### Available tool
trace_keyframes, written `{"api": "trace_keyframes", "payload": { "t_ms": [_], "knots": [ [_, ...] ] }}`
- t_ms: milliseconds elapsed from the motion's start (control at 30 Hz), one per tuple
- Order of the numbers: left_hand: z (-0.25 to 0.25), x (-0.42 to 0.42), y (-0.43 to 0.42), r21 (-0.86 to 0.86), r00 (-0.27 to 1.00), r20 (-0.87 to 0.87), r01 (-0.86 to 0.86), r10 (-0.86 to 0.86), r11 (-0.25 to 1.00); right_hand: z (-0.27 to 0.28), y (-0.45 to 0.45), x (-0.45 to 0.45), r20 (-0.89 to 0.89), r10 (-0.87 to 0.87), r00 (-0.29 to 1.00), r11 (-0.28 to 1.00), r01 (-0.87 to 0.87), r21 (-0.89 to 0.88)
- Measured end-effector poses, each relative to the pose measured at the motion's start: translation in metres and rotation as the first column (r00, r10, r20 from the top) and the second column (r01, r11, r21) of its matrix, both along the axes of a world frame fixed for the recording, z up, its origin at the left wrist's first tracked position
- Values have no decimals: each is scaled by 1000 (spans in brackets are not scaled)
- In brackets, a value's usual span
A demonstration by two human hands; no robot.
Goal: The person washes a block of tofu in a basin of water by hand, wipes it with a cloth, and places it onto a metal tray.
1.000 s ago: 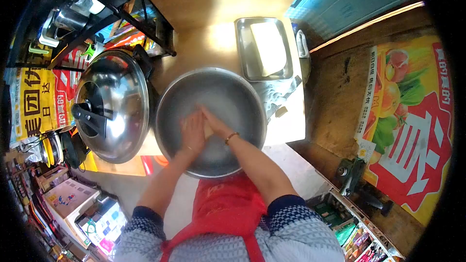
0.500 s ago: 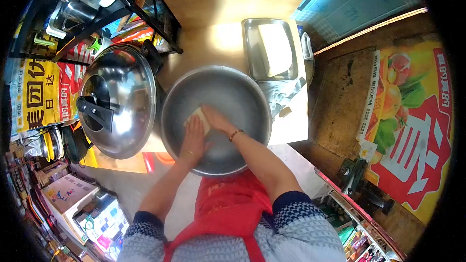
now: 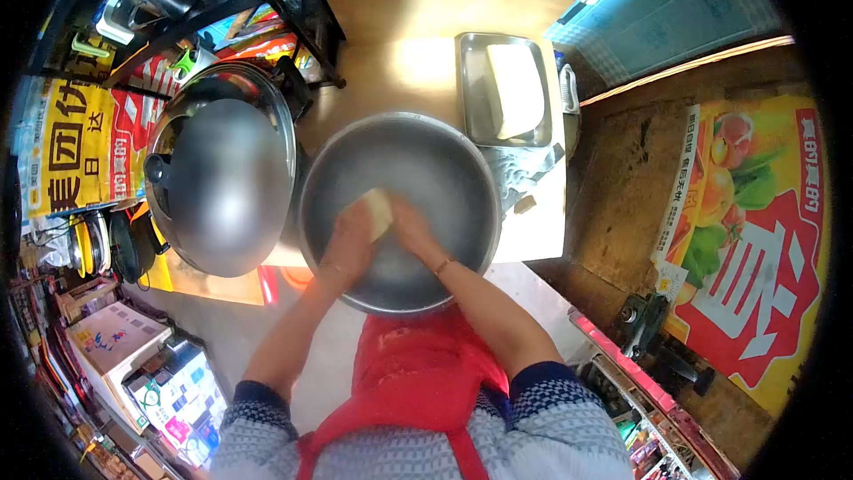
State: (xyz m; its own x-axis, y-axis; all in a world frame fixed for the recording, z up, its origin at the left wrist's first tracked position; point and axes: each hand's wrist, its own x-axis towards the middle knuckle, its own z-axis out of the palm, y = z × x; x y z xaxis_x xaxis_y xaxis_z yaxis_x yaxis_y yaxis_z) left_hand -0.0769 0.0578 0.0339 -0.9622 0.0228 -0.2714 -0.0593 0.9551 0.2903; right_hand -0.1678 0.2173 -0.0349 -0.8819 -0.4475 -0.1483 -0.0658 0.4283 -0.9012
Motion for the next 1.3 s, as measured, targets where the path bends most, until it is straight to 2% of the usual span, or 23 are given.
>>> {"api": "trace_keyframes", "payload": {
  "t_ms": [33, 67, 100, 133, 167, 333, 367, 400, 433, 533, 667, 733, 867, 933, 967, 1033, 1067, 1133, 1167, 1200, 1233, 1267, 1300],
  "knots": [
    [8, 3, 1, 228, 973, -36, -213, 227, 950, 3, 9, -2, -146, -110, 983, 988, 124, 92],
    [-1, 10, 4, 232, 970, -30, -228, 241, 946, 4, 13, -2, -141, -94, 985, 989, 109, 98],
    [-18, 8, 7, 446, 869, -48, -422, 492, 789, 12, 12, -13, 197, -329, 924, 944, 320, 78],
    [-31, 8, 8, 633, 705, -7, -546, 709, 549, 18, 10, -17, 508, -492, 707, 855, 503, 128],
    [-43, 11, 8, 636, 700, -12, -546, 714, 546, 25, 6, -16, 505, -487, 713, 858, 499, 124],
    [-80, 5, 21, 752, 428, 516, -640, 742, -154, 49, -5, -8, 787, 182, 589, 913, 196, -358],
    [-83, 5, 24, 754, 426, 515, -638, 743, -157, 54, -10, -5, 785, 184, 591, 914, 192, -358],
    [-80, 1, 29, 754, 405, 621, -542, 671, -371, 61, -17, -3, 277, 167, 946, 984, -140, -113],
    [-73, -6, 30, 709, 402, 706, -414, 584, -572, 64, -28, -3, -328, 337, 882, 925, -246, 288],
    [-42, -14, 38, 663, 412, 720, -173, 558, -728, 59, -53, 6, -424, 291, 858, 914, -118, 388],
    [-40, -14, 44, 559, 191, 827, -389, 529, -732, 50, -57, 12, -115, 12, 993, 979, 12, 203],
    [-62, -15, 48, 714, 225, 690, -372, 688, -593, 27, -55, 6, -14, -9, 1000, 992, 11, 123],
    [-49, -19, 42, 743, 340, 636, -510, 692, -432, 19, -51, 3, 145, -61, 987, 998, 61, 9],
    [-68, -17, 39, 805, 416, 480, -560, 773, -198, 24, -46, 0, 70, -56, 996, 998, 54, 21],
    [-84, -14, 33, 804, 416, 480, -560, 772, -198, 24, -40, -1, 70, -56, 996, 998, 55, 21],
    [-109, -19, 11, 838, 692, 142, -465, 707, 287, 14, -23, -7, 25, -21, 999, 996, 19, 82],
    [-106, -23, 1, 839, 692, 142, -464, 708, 285, 10, -14, -9, 25, -20, 1000, 996, 18, 83],
    [-43, -44, -18, 738, 840, 380, -527, 386, 421, 3, 2, -12, -590, -57, 805, 936, 249, 248],
    [-49, -48, -21, 737, 839, 385, -530, 385, 418, -7, 6, -13, -588, -55, 807, 936, 247, 252],
    [-59, -52, -23, 752, 864, 314, -480, 394, 452, -19, 9, -16, -100, -362, 927, 926, 370, 76],
    [-59, -55, -22, 762, 885, 240, -427, 400, 487, -25, 12, -19, 448, -483, 752, 837, 546, -13],
    [-56, -51, -16, 760, 886, 236, -424, 399, 491, -27, 19, -18, 449, -483, 752, 836, 548, -18],
    [-44, -44, -4, 609, 872, 40, -408, 488, 680, -26, 27, -16, 784, -191, 590, 764, 591, -259]
  ]
}}
